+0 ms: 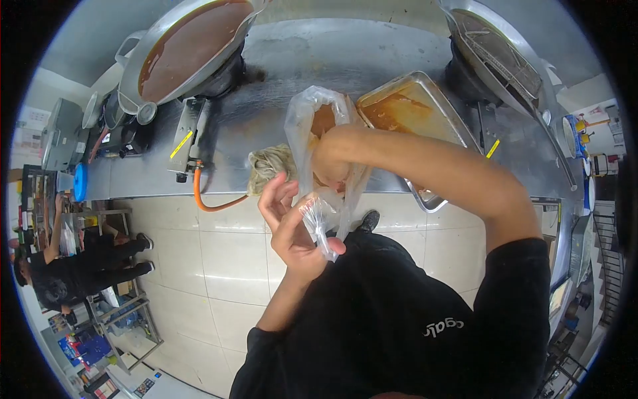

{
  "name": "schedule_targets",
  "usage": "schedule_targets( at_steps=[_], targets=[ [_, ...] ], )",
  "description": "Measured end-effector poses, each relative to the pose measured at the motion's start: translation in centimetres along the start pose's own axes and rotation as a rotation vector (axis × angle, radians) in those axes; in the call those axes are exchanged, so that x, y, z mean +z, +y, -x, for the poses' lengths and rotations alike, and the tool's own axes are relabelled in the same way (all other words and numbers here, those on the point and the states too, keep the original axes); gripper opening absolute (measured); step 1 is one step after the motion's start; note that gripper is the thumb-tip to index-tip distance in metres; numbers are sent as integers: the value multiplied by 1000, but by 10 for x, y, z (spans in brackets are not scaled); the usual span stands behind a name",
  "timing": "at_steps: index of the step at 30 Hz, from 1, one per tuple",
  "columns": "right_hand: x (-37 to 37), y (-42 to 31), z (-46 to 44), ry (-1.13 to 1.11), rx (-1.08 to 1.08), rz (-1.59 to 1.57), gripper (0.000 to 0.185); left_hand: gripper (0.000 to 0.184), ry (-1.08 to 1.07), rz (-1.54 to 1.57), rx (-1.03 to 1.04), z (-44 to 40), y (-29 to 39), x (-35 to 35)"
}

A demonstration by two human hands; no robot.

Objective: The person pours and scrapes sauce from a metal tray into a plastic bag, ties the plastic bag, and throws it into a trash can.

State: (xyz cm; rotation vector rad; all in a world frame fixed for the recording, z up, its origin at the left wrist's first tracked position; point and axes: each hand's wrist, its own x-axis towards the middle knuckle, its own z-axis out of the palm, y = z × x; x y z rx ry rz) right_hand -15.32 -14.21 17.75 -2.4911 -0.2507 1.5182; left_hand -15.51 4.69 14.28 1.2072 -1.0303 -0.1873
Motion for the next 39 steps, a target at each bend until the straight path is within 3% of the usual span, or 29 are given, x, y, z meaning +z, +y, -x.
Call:
schedule_targets(
  at_steps=[8,13,15,17,21,24,27,30,33,37,39],
  targets=[
    [23,-4,-29,160,55,188,39,77,2,-59,22,-2,0,9],
    [-5,7,21,186,99,86,37,78,34,-126,14,-1,0,5],
    [-10,30,38,353,112,74,31,79,53,-98,31,-1,-5,8],
    [-7,58,66,516,-15,-151,31,80,55,-89,15,-3,-4,10],
    [39,89,115,984,-38,-497,32,81,68,-86,10,-8,-6,13],
    [73,84,149,1225,59,-681,30,83,56,-84,4,-11,-6,16],
    [107,85,174,1248,45,-1014,26,84,61,-106,-21,-17,-2,22],
    [140,75,182,1462,10,-1236,27,82,67,-18,-61,-21,1,27],
    [169,73,173,1650,-43,-1491,23,78,3,-73,28,-24,-6,29],
    [217,69,165,1878,-280,-1814,15,57,-31,-96,84,-28,-7,30],
    [252,69,172,1957,-431,-1879,13,73,60,-23,2,-29,-5,35]
  ],
)
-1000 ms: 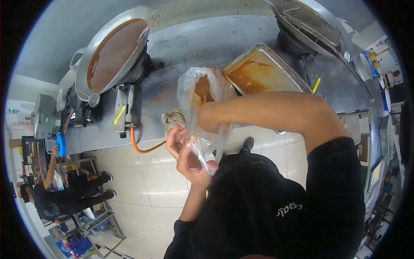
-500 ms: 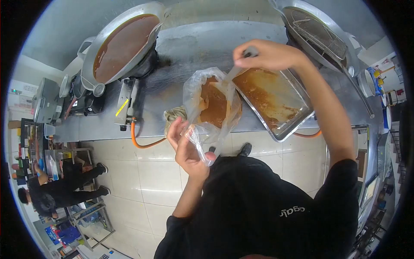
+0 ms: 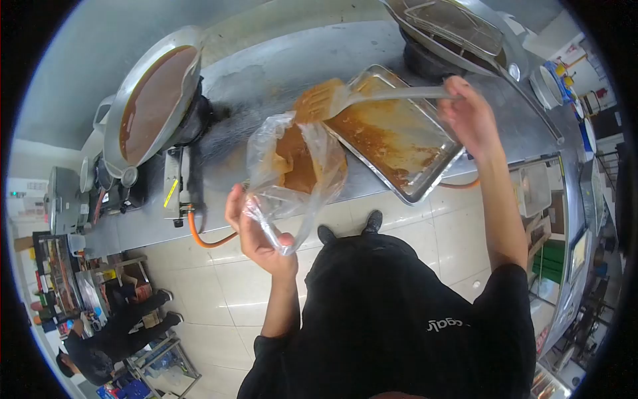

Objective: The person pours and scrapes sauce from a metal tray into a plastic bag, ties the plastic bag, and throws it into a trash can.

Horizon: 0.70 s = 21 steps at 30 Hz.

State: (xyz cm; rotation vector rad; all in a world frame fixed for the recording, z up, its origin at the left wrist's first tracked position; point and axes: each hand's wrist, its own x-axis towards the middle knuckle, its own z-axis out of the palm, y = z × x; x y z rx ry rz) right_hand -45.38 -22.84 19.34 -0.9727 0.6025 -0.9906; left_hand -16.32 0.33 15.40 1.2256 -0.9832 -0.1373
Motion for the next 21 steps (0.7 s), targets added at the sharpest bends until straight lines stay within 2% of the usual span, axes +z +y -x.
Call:
schedule_targets(
  at_steps=[1,3,4,7,9,13,14,17,18,21],
  targets=[
    [-13,-5,11,42,-23,1,13,81,46,34,-47,1,0,2],
    [-29,-11,39,129,-63,5,13,82,35,1,-38,2,-1,-2],
    [-31,-10,52,278,-95,72,17,82,39,3,-34,2,-2,-1],
    [-81,-1,94,249,14,241,19,82,47,-47,-18,0,0,0],
    [-100,12,120,310,81,308,22,81,67,-52,-11,0,-2,3],
    [-117,10,159,314,290,367,26,76,32,-44,26,-5,-6,3],
    [-118,2,164,311,378,412,23,75,41,-65,33,-6,-9,3],
    [-115,-19,154,140,643,892,18,74,43,-55,39,-8,-14,5],
    [-119,-14,148,68,668,1030,20,74,33,-48,50,-10,-15,5],
    [-102,14,121,-165,423,1721,17,74,12,-33,72,-12,-16,8]
  ],
)
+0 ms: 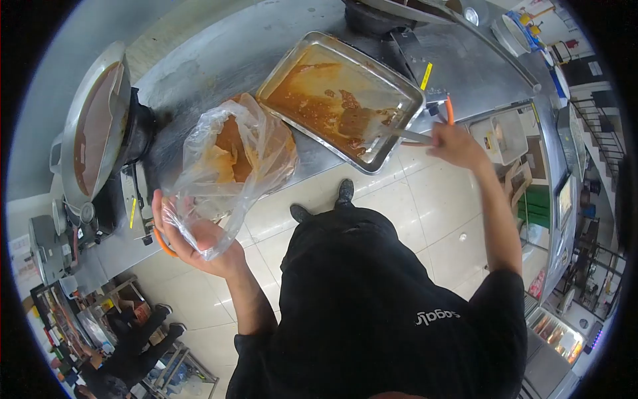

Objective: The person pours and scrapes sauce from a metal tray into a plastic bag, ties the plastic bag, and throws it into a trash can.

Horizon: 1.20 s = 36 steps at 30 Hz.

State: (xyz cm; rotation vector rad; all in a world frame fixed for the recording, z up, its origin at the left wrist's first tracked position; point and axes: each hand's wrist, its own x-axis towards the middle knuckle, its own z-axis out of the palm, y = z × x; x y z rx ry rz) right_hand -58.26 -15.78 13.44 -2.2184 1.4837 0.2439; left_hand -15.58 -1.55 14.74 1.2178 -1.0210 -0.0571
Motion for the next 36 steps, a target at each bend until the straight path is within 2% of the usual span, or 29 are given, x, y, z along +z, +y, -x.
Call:
schedule_targets(
  at_steps=[3,6,9,12,15,18,21,24,27,30,32,35,36],
  targets=[
    [16,-36,-22,244,-30,96,20,74,6,-3,-15,-2,3,3],
    [-23,-49,-6,139,-113,397,36,72,33,-1,-29,-1,3,4],
    [-61,-62,25,-42,-69,658,48,66,28,17,-3,2,-3,-4],
    [-43,-72,48,-87,-63,818,50,53,40,24,-6,3,-6,-10],
    [-20,-103,48,-58,-76,643,34,42,65,-5,-27,4,-8,-12],
    [8,-121,27,-16,-9,585,36,39,66,12,-30,2,-4,-11],
    [20,-138,-10,131,-81,383,47,42,45,11,-16,0,-4,-13],
    [20,-145,-60,191,-148,491,44,47,7,14,31,0,-4,-13],
    [-13,-123,-74,156,-139,537,38,56,10,16,19,-2,-5,-14],
    [-61,-86,-34,105,-195,641,34,64,66,-11,-26,0,-6,-18],
    [-78,-69,-7,-6,-79,708,35,70,91,-30,-43,1,-9,-23],
    [-71,-43,5,-164,177,497,38,73,84,-32,-10,-1,-4,-22],
    [-62,-37,-3,-78,75,441,35,76,66,-35,-17,-1,-4,-23]
  ],
)
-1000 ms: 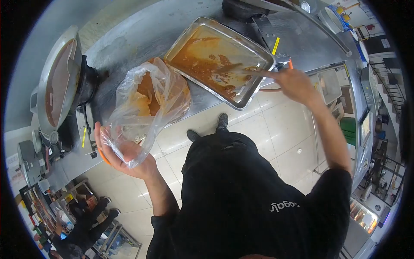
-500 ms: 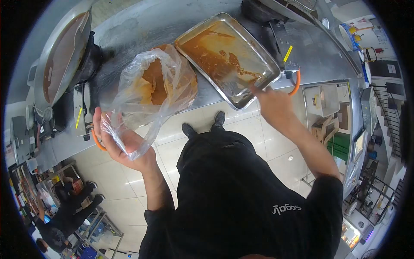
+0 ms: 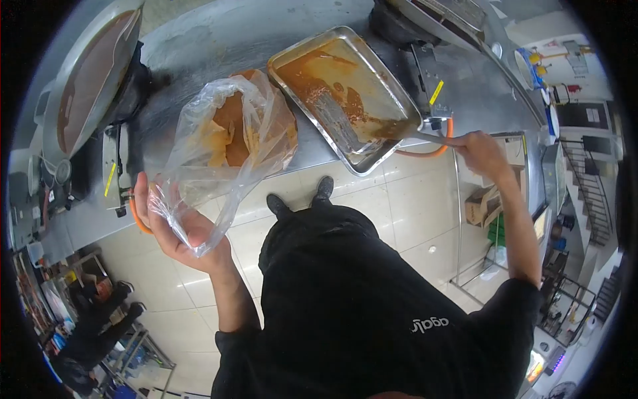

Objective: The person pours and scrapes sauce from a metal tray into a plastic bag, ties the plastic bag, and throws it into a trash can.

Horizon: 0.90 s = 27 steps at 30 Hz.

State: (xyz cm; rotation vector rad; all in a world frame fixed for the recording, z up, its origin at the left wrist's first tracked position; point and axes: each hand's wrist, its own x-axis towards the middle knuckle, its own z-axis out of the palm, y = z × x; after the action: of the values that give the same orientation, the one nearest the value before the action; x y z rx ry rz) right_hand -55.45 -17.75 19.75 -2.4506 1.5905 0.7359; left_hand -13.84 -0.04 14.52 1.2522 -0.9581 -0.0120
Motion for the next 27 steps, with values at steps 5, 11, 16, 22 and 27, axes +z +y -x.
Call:
schedule_targets(
  at_steps=[5,11,16,22,27],
  targets=[
    [32,-17,-79,263,-203,-165,30,77,-7,4,-28,-4,1,7],
    [-21,-65,-112,295,-198,-51,28,72,-56,49,19,-7,-3,19],
    [-10,-19,-54,154,-153,-56,27,74,-11,26,0,-6,-1,24],
    [8,-56,-99,262,-99,-191,29,75,-10,2,2,-8,1,25],
    [-13,-100,-179,340,-223,-179,31,70,-33,-19,13,-5,2,23]
  ],
)
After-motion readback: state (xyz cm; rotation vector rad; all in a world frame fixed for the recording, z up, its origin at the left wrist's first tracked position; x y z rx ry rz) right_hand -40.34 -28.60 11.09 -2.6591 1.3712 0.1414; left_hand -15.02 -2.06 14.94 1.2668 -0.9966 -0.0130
